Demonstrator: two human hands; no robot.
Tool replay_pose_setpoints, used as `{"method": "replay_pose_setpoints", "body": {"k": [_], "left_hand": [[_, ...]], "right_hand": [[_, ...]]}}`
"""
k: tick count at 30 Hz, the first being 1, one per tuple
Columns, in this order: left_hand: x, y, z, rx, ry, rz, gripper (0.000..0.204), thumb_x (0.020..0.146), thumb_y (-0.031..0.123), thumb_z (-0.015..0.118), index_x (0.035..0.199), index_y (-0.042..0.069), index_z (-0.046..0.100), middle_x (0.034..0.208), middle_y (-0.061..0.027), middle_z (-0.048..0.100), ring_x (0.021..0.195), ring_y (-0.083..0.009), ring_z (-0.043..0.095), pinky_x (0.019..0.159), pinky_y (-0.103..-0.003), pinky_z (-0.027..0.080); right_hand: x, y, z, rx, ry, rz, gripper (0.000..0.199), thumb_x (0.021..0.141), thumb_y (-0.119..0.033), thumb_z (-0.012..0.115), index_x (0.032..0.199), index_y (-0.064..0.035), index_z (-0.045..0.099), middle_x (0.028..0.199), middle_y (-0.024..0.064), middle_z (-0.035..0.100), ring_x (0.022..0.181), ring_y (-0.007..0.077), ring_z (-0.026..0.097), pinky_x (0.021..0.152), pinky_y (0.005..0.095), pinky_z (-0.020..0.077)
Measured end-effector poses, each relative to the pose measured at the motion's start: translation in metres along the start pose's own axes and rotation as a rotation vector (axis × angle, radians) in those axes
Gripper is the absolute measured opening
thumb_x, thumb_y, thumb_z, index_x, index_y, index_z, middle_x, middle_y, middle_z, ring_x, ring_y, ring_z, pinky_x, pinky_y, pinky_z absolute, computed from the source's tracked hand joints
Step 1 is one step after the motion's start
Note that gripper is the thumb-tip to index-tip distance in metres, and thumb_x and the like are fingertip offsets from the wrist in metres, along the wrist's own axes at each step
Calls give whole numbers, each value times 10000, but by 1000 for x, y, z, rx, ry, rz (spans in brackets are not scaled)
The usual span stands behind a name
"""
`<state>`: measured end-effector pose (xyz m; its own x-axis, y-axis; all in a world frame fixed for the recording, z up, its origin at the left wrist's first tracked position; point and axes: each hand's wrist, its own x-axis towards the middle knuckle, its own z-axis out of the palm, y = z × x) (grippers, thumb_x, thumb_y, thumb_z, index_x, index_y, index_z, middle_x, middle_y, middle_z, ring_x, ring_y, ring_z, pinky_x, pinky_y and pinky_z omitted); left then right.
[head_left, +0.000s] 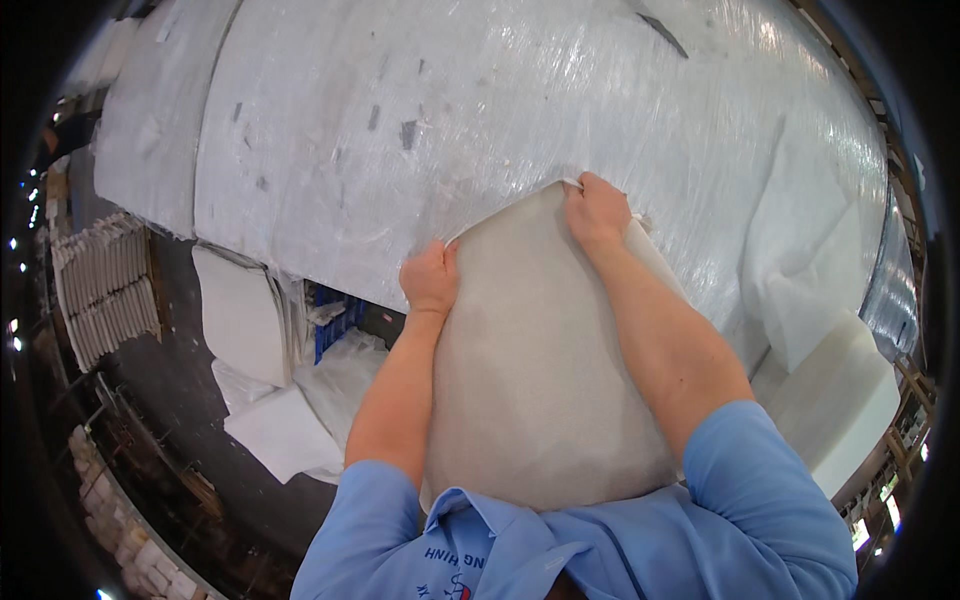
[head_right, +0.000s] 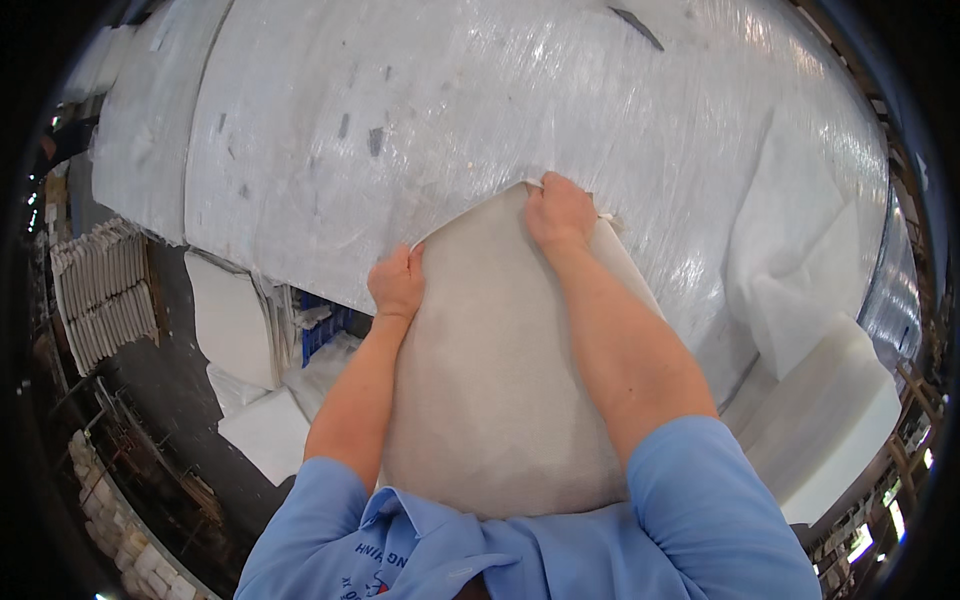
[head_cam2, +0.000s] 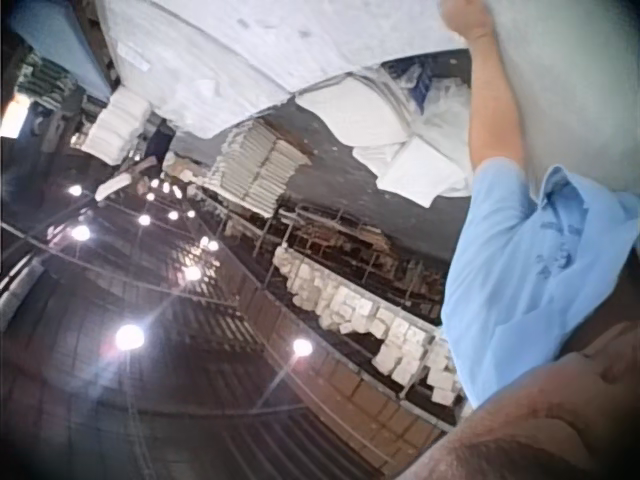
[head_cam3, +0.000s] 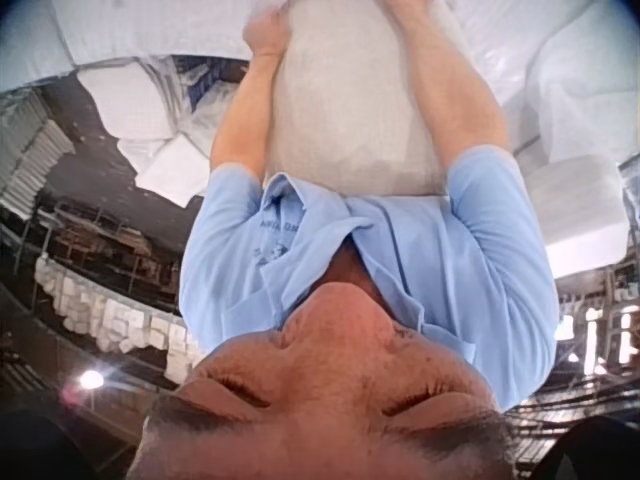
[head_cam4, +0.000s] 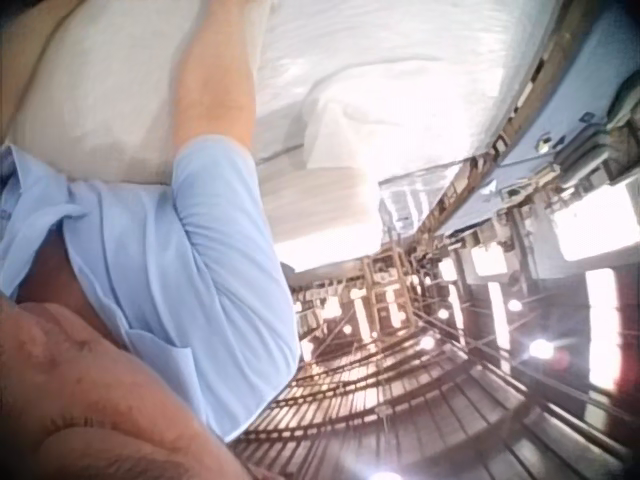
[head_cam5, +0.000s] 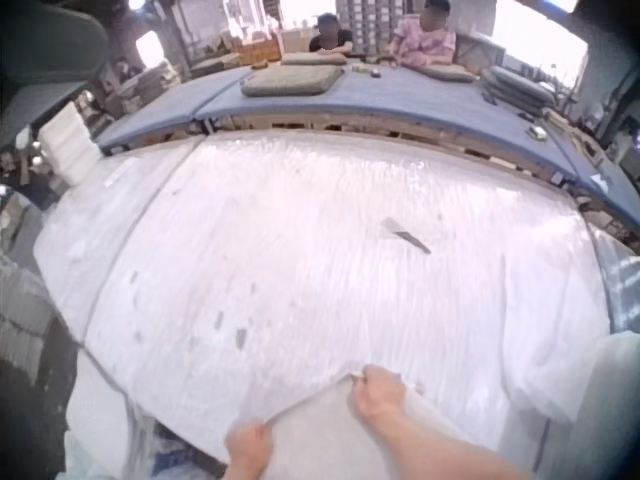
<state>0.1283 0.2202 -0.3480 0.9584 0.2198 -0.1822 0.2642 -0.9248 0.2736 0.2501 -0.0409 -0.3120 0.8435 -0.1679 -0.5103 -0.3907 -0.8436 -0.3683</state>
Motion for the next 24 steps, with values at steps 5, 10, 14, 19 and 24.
{"method": "replay_pose_setpoints", "body": {"k": [5, 10, 14, 19, 24], "left_hand": [[-1, 2, -3, -50, 65, 45, 412, 1012, 395, 604, 746, 80, 595, 639, -210, 623, 624, -458, 629, 569, -559, 460], [-5, 1, -6, -67, 100, 73, 402, 1002, 380, 621, 734, 81, 605, 638, -192, 625, 624, -442, 633, 570, -547, 463], [0, -1, -6, -116, 139, 109, 395, 996, 375, 623, 728, 85, 608, 633, -175, 626, 617, -432, 627, 584, -543, 465], [-1, -4, -1, -108, 101, 79, 403, 969, 361, 673, 704, 72, 577, 647, -195, 613, 618, -444, 612, 559, -544, 441], [-2, 1, -3, -106, 90, 74, 408, 972, 354, 667, 696, 70, 568, 625, -191, 598, 599, -450, 599, 549, -549, 422]], "right_hand": [[1, 4, 5, -22, 43, -40, 314, 983, -354, 591, 1030, -69, 714, 1049, 176, 741, 1040, 392, 683, 893, 491, 519], [-5, 2, 0, -33, 53, -68, 282, 985, -319, 576, 1037, -84, 722, 1070, 165, 741, 1066, 374, 685, 903, 488, 527], [-4, 4, 1, 9, 70, -54, 281, 986, -315, 574, 1014, -73, 713, 1057, 163, 742, 1050, 380, 686, 894, 491, 526], [4, 0, -2, -3, 25, -11, 290, 983, -329, 576, 1007, -73, 710, 1067, 165, 739, 1043, 376, 689, 900, 484, 528], [4, 10, 13, -15, 110, -77, 298, 958, -354, 634, 964, -63, 702, 975, 182, 733, 939, 406, 679, 836, 485, 509]]}}
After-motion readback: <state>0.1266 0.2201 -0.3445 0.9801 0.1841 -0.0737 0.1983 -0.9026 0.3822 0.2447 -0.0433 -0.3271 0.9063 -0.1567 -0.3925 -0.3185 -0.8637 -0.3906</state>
